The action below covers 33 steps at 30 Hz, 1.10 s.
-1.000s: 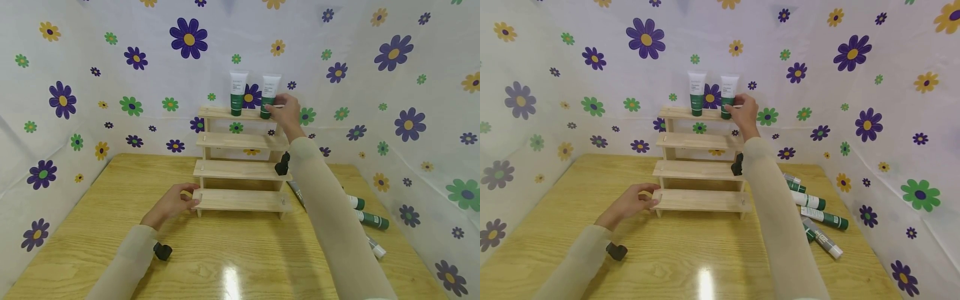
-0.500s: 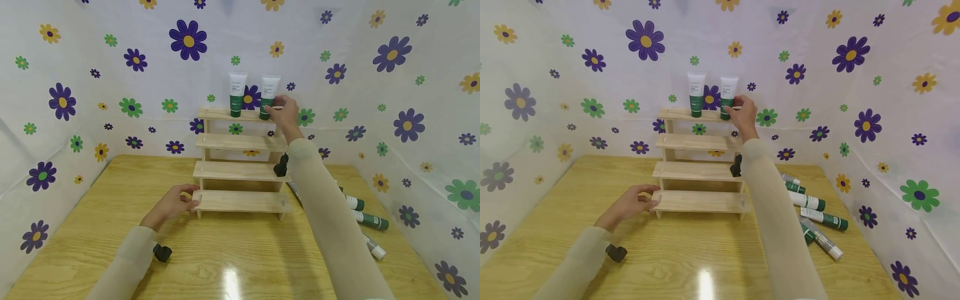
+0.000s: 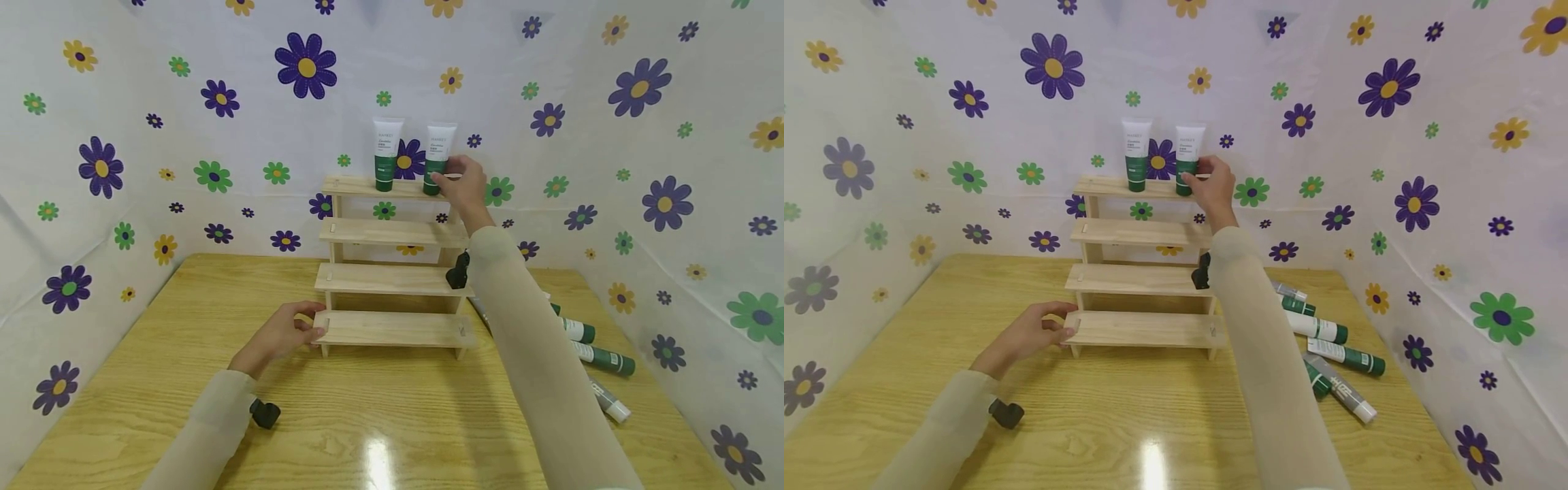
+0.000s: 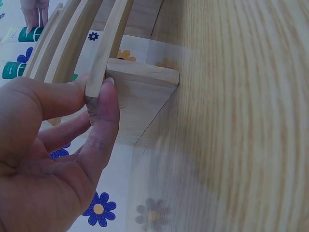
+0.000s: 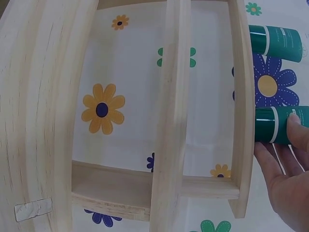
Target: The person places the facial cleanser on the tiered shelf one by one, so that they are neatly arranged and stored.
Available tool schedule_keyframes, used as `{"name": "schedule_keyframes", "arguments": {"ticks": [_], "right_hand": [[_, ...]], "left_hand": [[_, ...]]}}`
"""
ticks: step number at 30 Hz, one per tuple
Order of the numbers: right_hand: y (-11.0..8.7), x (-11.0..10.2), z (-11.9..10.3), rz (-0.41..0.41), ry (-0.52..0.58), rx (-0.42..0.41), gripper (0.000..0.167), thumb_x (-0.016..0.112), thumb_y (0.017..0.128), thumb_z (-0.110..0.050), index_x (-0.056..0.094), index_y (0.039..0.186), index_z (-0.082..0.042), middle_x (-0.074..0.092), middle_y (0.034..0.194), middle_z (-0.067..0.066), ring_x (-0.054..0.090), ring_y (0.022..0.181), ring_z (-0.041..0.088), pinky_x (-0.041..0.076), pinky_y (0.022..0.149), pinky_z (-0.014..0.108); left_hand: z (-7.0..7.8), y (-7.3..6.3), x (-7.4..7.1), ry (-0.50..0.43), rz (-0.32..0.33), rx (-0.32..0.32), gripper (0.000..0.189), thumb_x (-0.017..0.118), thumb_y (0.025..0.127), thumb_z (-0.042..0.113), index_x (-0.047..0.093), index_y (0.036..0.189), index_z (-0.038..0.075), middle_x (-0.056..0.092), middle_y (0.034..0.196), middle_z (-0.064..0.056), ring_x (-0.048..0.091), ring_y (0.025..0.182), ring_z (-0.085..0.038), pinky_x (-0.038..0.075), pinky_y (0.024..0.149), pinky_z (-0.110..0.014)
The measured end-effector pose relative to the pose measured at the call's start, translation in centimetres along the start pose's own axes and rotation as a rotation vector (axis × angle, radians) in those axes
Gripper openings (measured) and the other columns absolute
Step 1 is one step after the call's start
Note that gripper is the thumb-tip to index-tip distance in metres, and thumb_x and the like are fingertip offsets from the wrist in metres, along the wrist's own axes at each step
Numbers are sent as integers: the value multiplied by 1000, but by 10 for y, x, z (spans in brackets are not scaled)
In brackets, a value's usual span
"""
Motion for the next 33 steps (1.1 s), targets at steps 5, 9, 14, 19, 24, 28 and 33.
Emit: {"name": "schedule_keyframes", "arguments": {"ticks": [5,9,14,19,24,28,33], "right_hand": [[-1,1,0,-5,4,1,44,68,100,-16,56,141,-5,63,141,15,64,126,28,53,108,35],[0,2,0,-5,7,3,45,68,100,-16,55,142,-6,62,142,15,64,127,28,54,106,35],[0,2,0,-6,17,2,45,68,100,-16,55,143,-6,62,142,15,64,128,29,55,106,34],[0,2,1,-2,9,-4,45,68,100,-17,55,143,-5,62,142,16,64,128,29,55,106,35],[0,3,2,-1,-3,1,46,68,100,-18,55,143,-6,62,142,16,64,128,29,55,105,35],[0,3,3,-25,17,8,48,67,101,-19,52,145,-4,61,143,18,63,129,30,56,105,36],[-2,-2,6,-74,66,43,56,65,102,-22,44,151,-5,57,147,20,61,132,30,55,105,36]], "left_hand": [[0,-1,0,-1,0,1,51,68,99,6,51,147,-1,54,129,-24,67,87,-14,63,78,-38],[2,-1,0,6,0,1,52,67,99,6,50,148,-1,55,129,-24,68,89,-15,63,78,-38],[2,-1,0,6,-6,-3,53,67,100,6,49,148,-1,56,129,-24,68,90,-16,63,78,-39],[1,0,1,8,-4,-6,52,67,99,5,50,148,-2,55,129,-24,68,89,-15,63,78,-38],[0,0,1,10,-5,-7,52,67,99,6,50,148,-1,54,130,-24,68,89,-15,63,78,-38],[-1,0,1,14,-7,-8,52,67,100,7,50,148,-1,54,131,-24,68,90,-16,63,78,-37],[-2,1,0,28,1,-22,51,67,100,7,50,148,1,55,133,-23,68,91,-17,63,78,-36]]}}
Point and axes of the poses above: each hand's wrist, its own y-axis towards the middle knuckle, its own x-axis out of the palm, z = x × y, the point moved 9 cm from there along y, towards the middle knuckle
